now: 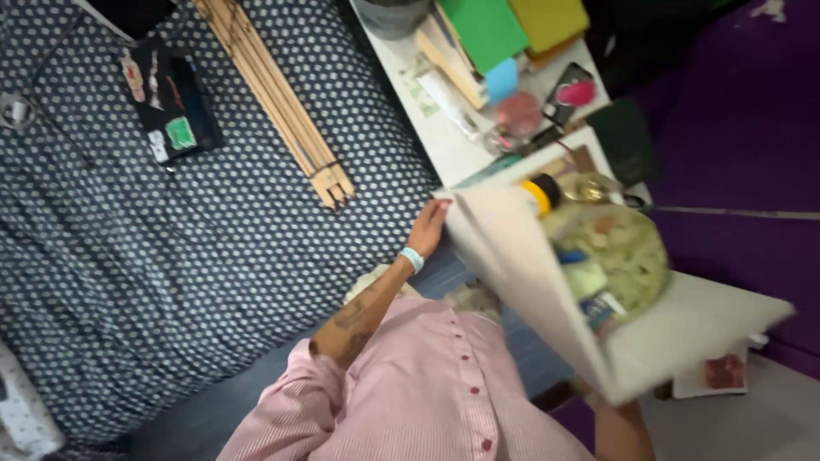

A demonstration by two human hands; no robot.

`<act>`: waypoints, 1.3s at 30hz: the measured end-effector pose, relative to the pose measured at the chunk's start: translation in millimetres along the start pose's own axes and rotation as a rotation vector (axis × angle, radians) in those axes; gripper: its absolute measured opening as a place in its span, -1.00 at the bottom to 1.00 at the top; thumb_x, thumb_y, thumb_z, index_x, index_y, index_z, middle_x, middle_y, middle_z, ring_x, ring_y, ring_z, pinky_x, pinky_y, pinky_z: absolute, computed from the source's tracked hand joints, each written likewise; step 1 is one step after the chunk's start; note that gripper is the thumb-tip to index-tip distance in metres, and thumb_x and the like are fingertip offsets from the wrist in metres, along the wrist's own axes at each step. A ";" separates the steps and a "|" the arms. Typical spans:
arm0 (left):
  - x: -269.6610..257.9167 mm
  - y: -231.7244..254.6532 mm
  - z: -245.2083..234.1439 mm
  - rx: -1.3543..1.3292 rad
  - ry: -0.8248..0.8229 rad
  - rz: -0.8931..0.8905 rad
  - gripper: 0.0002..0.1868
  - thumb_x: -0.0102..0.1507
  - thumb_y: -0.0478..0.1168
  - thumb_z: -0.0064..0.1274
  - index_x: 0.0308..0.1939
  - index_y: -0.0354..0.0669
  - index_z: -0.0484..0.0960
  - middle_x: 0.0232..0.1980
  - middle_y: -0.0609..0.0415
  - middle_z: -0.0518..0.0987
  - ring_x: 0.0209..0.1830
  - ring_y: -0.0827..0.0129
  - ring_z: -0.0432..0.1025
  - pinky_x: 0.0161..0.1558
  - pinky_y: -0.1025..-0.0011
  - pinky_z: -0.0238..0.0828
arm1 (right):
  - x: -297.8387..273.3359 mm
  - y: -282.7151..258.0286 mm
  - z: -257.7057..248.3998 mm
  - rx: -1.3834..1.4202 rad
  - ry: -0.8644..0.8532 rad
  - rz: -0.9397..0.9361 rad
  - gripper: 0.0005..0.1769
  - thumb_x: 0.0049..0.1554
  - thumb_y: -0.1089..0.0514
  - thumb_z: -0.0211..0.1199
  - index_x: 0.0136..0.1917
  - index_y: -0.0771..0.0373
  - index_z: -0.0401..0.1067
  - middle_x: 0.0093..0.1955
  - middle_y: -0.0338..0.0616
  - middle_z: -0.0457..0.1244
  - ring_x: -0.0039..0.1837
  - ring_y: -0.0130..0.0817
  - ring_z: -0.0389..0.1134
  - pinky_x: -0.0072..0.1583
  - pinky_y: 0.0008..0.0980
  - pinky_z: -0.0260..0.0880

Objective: Moving a white shelving unit or desk component and a gray chair cushion in a room.

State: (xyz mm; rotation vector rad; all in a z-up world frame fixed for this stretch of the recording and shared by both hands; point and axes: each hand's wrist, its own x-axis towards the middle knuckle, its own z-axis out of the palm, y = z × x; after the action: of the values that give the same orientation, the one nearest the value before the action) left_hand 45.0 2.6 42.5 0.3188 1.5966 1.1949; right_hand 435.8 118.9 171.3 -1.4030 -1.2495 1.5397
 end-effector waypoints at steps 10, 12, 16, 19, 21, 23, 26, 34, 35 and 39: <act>-37.6 89.5 67.1 -0.333 0.347 0.530 -0.28 0.49 0.21 -0.44 0.39 -0.33 0.43 0.44 -0.13 0.45 0.47 0.13 0.28 0.50 0.25 0.06 | 123.4 44.8 -96.5 -0.142 -0.252 -0.447 -0.40 0.44 -0.28 -0.41 0.24 0.26 0.16 0.42 0.07 0.10 0.51 -0.04 0.10 0.58 -0.06 -0.04; -39.1 106.8 70.3 -0.332 0.367 0.482 -0.26 0.48 0.22 -0.47 0.34 -0.33 0.48 0.39 -0.10 0.50 0.43 0.18 0.33 0.46 0.28 0.10 | 122.4 50.2 -93.5 -0.068 -0.368 -0.522 -0.26 0.48 -0.23 -0.50 -0.04 0.31 0.35 0.22 0.07 0.28 0.40 -0.04 0.25 0.56 -0.10 0.07; 16.6 93.8 56.9 -0.251 0.413 0.587 -0.25 0.52 0.18 -0.48 -0.25 -0.36 0.66 -0.25 -0.01 0.66 -0.17 0.26 0.50 0.03 0.32 0.40 | 135.7 36.6 -92.0 0.045 -0.496 -0.542 -0.10 0.48 -0.23 -0.54 -0.26 0.33 0.44 0.01 0.04 0.35 0.21 -0.10 0.31 0.41 -0.17 0.15; 39.7 88.6 47.2 -0.320 0.414 0.729 -0.45 0.49 0.02 -0.32 -0.44 -0.25 0.52 -0.48 0.01 0.53 -0.45 0.29 0.40 -0.27 0.34 0.36 | 135.9 35.8 -85.3 0.132 -0.533 -0.481 -0.10 0.44 -0.28 -0.52 -0.30 0.32 0.39 -0.10 0.00 0.30 0.07 -0.16 0.26 0.25 -0.22 0.15; 53.3 82.3 44.0 -0.395 0.374 0.770 -0.63 0.42 -0.09 -0.19 -0.44 -0.16 0.44 -0.53 0.01 0.48 -0.53 0.28 0.38 -0.41 0.33 0.34 | 136.6 35.4 -82.0 0.181 -0.545 -0.455 -0.10 0.43 -0.31 -0.51 -0.32 0.31 0.37 -0.15 -0.02 0.27 0.00 -0.19 0.23 0.17 -0.25 0.15; 74.6 66.7 30.7 -0.537 0.144 0.975 -0.59 0.46 -0.16 -0.18 -0.50 -0.17 0.37 -0.54 0.07 0.39 -0.58 0.33 0.27 -0.48 0.36 0.22 | 141.4 33.4 -74.5 0.255 -0.558 -0.393 -0.10 0.39 -0.36 -0.49 -0.36 0.30 0.32 -0.26 -0.05 0.22 -0.14 -0.25 0.18 0.02 -0.31 0.15; 69.5 66.2 34.7 -0.408 0.321 0.838 -0.56 0.45 -0.14 -0.21 -0.54 -0.15 0.37 -0.59 0.10 0.36 -0.64 0.41 0.23 -0.56 0.45 0.14 | 133.6 32.3 -82.2 0.322 -0.578 -0.314 -0.10 0.36 -0.41 -0.47 -0.41 0.29 0.27 -0.36 -0.09 0.17 -0.27 -0.31 0.13 -0.14 -0.36 0.15; 44.4 90.9 48.7 -0.392 0.354 0.844 -0.52 0.49 -0.10 -0.27 -0.54 -0.11 0.36 -0.59 0.14 0.32 -0.63 0.44 0.18 -0.55 0.46 0.08 | 128.6 -0.1 -88.3 0.275 -0.738 -0.121 -0.16 0.37 -0.38 -0.49 -0.32 0.26 0.26 -0.31 -0.14 0.12 -0.24 -0.34 0.12 -0.08 -0.35 0.19; 43.6 80.5 51.4 -0.426 0.326 0.898 -0.55 0.49 -0.10 -0.27 -0.50 -0.12 0.37 -0.57 0.14 0.31 -0.60 0.42 0.19 -0.52 0.44 0.11 | 125.2 3.3 -95.7 0.267 -0.753 -0.079 -0.22 0.40 -0.33 -0.47 -0.30 0.24 0.23 -0.29 -0.15 0.10 -0.22 -0.33 0.11 -0.06 -0.34 0.21; 70.5 73.2 37.5 -0.507 0.258 0.913 -0.51 0.49 -0.06 -0.29 -0.53 -0.12 0.38 -0.58 0.13 0.35 -0.61 0.41 0.21 -0.50 0.44 0.13 | 122.1 -10.2 -98.6 0.128 -0.775 -0.116 -0.29 0.41 -0.27 -0.43 -0.30 0.23 0.20 -0.29 -0.13 0.12 -0.19 -0.32 0.12 -0.04 -0.34 0.20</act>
State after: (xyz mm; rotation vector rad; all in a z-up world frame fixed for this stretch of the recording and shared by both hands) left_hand 22.7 106.5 63.7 0.6073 1.2968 2.3608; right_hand 510.4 255.5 148.6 -0.6293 -1.5864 2.1229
